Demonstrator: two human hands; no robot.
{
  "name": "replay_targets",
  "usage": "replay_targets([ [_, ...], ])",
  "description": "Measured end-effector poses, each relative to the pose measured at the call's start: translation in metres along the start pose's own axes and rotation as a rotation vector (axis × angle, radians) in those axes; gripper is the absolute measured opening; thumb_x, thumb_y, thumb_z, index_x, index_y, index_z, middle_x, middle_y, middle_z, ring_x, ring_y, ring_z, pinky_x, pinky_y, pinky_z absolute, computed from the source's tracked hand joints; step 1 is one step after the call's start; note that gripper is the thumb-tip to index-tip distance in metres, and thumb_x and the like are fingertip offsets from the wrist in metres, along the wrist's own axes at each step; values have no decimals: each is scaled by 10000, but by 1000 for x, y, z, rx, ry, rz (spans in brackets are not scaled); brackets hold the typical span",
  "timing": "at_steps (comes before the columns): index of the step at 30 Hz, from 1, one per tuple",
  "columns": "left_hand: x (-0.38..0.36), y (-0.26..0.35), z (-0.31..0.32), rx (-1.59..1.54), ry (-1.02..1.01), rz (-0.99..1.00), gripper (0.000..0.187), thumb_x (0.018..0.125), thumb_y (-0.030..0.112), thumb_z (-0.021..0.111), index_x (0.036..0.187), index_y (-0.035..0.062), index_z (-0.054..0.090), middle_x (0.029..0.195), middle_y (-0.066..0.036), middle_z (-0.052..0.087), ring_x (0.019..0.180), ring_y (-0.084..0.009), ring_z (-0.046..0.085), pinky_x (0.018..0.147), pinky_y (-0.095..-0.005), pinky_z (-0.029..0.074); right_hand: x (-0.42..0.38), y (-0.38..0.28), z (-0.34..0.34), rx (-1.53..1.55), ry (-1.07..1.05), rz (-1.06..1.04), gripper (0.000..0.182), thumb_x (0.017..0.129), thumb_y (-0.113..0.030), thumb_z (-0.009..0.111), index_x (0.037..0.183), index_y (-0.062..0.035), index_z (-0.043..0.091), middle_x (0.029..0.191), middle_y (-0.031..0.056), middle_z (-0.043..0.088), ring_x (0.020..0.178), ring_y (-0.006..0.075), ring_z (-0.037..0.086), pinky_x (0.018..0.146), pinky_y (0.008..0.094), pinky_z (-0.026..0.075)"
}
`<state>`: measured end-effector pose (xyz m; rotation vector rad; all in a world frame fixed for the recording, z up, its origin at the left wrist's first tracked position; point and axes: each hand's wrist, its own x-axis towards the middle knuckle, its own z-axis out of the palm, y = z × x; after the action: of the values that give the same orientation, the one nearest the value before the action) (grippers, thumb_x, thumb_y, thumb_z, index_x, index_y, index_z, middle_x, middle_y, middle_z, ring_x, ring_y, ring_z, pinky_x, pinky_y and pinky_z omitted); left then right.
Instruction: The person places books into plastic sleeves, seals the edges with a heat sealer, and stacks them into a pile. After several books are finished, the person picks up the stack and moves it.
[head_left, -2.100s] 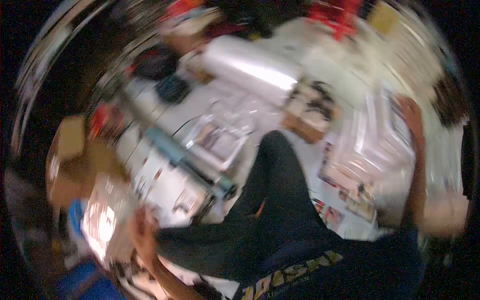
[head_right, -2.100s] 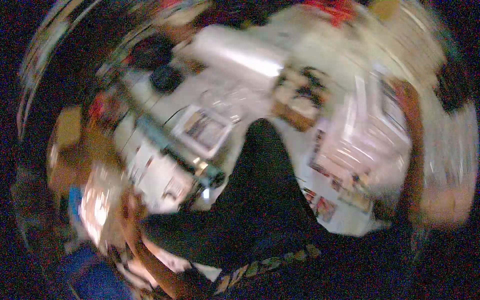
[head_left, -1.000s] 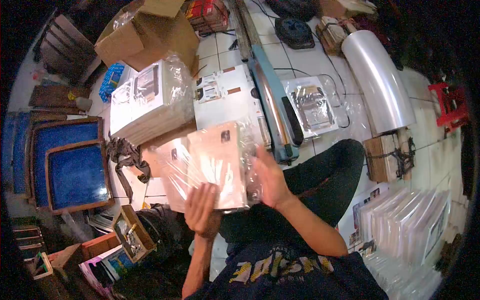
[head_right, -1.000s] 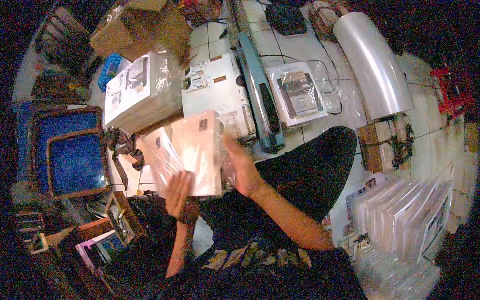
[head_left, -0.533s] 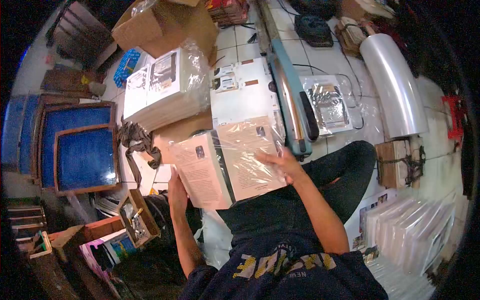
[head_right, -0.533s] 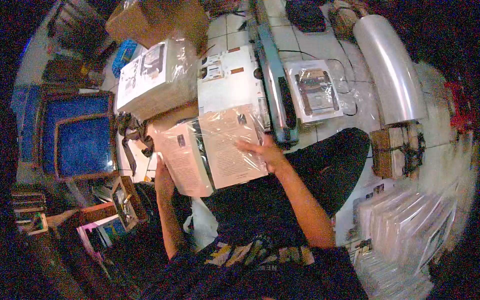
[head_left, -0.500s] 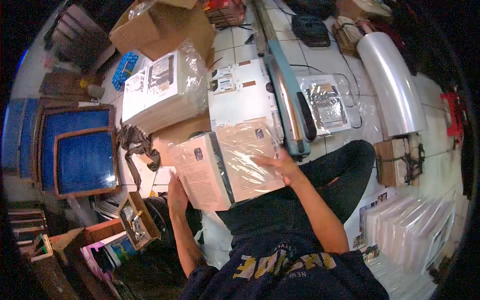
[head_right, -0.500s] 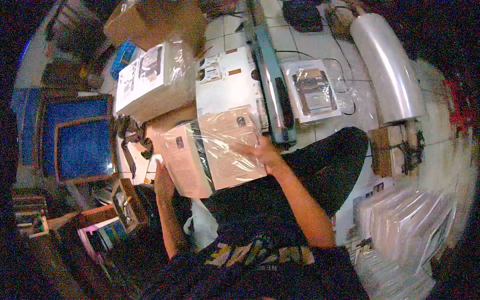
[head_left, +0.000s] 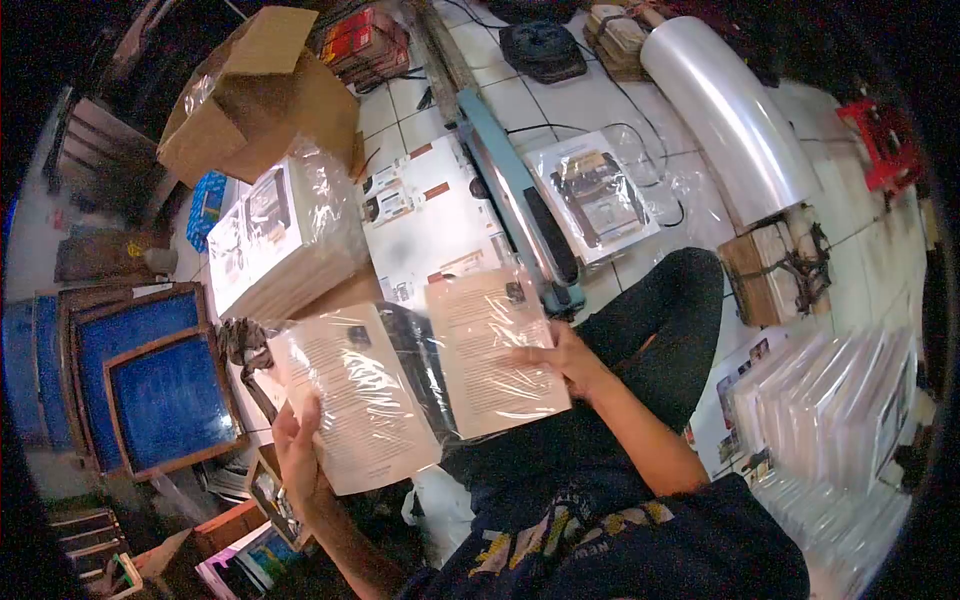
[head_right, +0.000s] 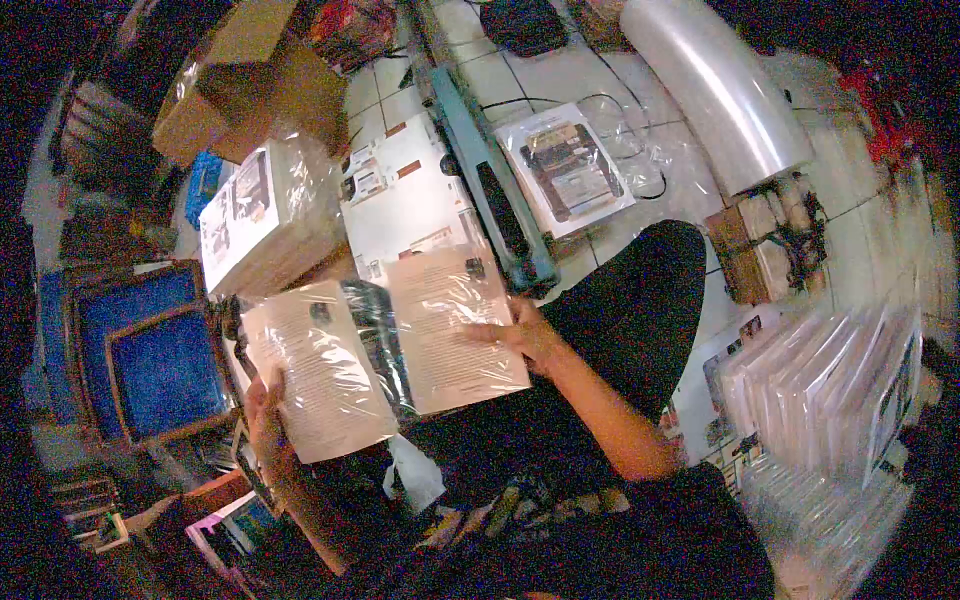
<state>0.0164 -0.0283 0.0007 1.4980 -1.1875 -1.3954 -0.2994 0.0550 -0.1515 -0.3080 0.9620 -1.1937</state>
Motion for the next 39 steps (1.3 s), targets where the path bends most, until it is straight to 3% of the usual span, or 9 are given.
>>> replay_targets([
  [3,6,-7,18,114,20,-83,340,930,180,598,1159,-70,576,997,-108,674,841,-149,634,751,-270,496,-34,-6,-22,-67,122,26,396,750,-110,779,1094,8,622,1011,113,679,897,201,667,768,338,549],
  [5,9,-21,34,-149,-171,-106,377,916,212,623,1160,-72,578,985,-101,674,828,-137,630,743,-257,488,-64,-20,-28,-45,206,-2,407,745,-102,779,1101,11,618,1018,116,678,893,197,667,772,332,545],
  [9,29,-34,86,27,-282,-139,413,898,255,656,1132,-79,592,1011,-79,664,865,-121,607,755,-243,479,-88,-55,-62,-155,441,-101,410,746,-68,756,1123,1,612,1017,91,680,857,180,663,783,320,532],
  [15,106,-74,167,-43,-330,-77,445,881,311,680,1063,-88,605,909,-110,663,736,-137,613,631,-277,493,-23,-119,-128,-398,554,-353,381,815,-122,712,1159,-4,600,993,74,677,823,162,655,739,298,535],
  [22,189,-89,197,-122,-222,-138,401,845,303,719,1006,-46,607,800,-85,643,612,-146,589,511,-294,467,72,-179,-147,-574,389,-419,375,856,-155,680,1173,22,588,1022,93,673,858,169,655,762,301,535],
  [34,203,-102,198,-132,-207,-149,433,847,312,708,990,-84,604,869,-114,658,726,-173,607,657,-302,486,94,-182,-149,-594,313,-273,414,860,-171,686,1197,33,561,1043,123,668,863,205,657,759,318,535],
  [36,204,-101,198,-88,-190,-181,444,837,331,714,971,-78,607,859,-116,655,731,-175,608,656,-304,487,83,-184,-119,-1114,697,-315,471,898,-251,646,1239,48,518,1119,171,632,978,234,627,837,355,509],
  [37,204,-99,198,-32,-188,-209,456,827,351,720,952,-73,611,848,-118,652,736,-176,608,655,-306,488,75,-183,-96,-1117,697,-309,471,898,-251,646,1239,48,518,1119,171,632,978,234,627,837,355,509],
  [39,201,-89,199,-24,-174,-228,475,819,365,722,967,-70,600,855,-123,652,731,-178,609,656,-304,489,60,-179,-36,-1146,736,-658,543,933,-326,580,1291,62,454,1219,234,562,1114,278,560,951,398,438],
])
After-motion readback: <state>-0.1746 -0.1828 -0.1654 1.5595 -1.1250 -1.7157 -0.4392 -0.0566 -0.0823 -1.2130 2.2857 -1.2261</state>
